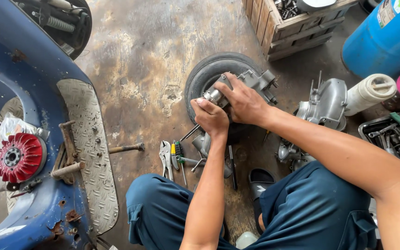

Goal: The person works on a scooter engine by hand, using pliers and a wrench to secure components. They then rotate the engine assembly and use their hands to fit and adjust various metal parts on its different sides.

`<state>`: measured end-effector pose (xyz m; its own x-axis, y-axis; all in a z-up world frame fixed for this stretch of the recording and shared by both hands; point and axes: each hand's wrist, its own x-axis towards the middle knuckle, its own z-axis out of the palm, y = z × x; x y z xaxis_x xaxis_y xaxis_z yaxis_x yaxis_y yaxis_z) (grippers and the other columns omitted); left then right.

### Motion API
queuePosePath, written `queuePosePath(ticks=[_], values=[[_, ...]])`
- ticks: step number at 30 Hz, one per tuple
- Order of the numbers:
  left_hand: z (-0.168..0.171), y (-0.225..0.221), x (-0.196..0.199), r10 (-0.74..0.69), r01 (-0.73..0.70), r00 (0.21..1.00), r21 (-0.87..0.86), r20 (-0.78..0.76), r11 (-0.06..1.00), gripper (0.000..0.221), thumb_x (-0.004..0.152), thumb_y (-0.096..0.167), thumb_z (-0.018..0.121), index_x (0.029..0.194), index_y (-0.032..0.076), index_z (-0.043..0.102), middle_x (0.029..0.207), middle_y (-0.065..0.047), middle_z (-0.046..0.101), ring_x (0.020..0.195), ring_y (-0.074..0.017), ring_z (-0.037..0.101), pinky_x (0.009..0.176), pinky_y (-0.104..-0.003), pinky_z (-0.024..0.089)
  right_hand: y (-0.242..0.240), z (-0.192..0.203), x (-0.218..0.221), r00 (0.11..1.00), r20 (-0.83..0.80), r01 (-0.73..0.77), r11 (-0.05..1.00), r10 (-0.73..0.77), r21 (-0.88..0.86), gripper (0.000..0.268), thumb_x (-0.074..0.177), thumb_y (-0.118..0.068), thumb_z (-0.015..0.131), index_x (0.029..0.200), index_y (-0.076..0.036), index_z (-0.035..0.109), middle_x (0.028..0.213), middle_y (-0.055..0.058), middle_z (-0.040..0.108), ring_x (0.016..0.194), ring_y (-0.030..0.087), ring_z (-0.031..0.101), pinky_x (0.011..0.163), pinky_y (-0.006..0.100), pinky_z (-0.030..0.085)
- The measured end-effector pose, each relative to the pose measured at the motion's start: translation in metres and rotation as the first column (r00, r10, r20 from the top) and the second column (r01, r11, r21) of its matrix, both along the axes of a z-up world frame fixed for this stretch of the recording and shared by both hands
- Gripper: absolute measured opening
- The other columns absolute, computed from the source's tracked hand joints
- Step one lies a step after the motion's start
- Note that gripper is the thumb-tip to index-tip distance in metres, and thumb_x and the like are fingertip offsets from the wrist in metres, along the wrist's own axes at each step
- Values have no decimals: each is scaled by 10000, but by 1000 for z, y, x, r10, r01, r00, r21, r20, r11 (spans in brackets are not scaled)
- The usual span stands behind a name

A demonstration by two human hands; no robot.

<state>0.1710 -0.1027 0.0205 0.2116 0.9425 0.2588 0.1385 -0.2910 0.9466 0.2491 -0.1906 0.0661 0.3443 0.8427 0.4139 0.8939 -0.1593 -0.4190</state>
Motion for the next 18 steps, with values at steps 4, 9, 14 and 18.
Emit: queuePosePath(ticks=[4, 9, 14, 18], values=[[-3, -1, 1, 20, -21, 1000, 24, 22, 1000, 369, 1070, 322, 346, 930, 16, 499, 745, -261, 606, 717, -496, 604, 642, -558, 435, 1, -7, 0, 998, 44, -38, 997, 35, 60, 707, 747, 19, 663, 1402, -66, 410, 1410, 424, 415, 1211, 634, 509, 975, 576, 500], [-1, -2, 2, 46, -46, 999, -55, -6, 997, 384, 1053, 334, 352, 936, 8, 518, 743, -256, 612, 699, -481, 600, 650, -555, 441, 0, -6, -1, 1000, 12, -11, 999, 10, 50, 694, 777, -10, 703, 1403, -67, 409, 1415, 437, 412, 1195, 632, 512, 971, 587, 489], [0, 0, -9, -44, 46, 998, -62, 35, 997, 435, 1079, 365, 327, 1008, -16, 526, 830, -283, 620, 763, -466, 591, 706, -539, 439, -2, -7, 4, 998, 65, -1, 999, -2, 44, 716, 761, 24, 671, 1419, -79, 408, 1427, 428, 418, 1230, 619, 514, 1002, 574, 495], [3, 2, -31, -275, 291, 949, -88, 155, 953, 446, 1091, 370, 331, 1204, -16, 524, 1032, -204, 661, 907, -349, 674, 808, -435, 529, -4, -8, 4, 1000, 27, -7, 1000, 8, -28, 768, 732, 17, 681, 1440, -94, 404, 1448, 426, 395, 1220, 600, 526, 976, 552, 511]])
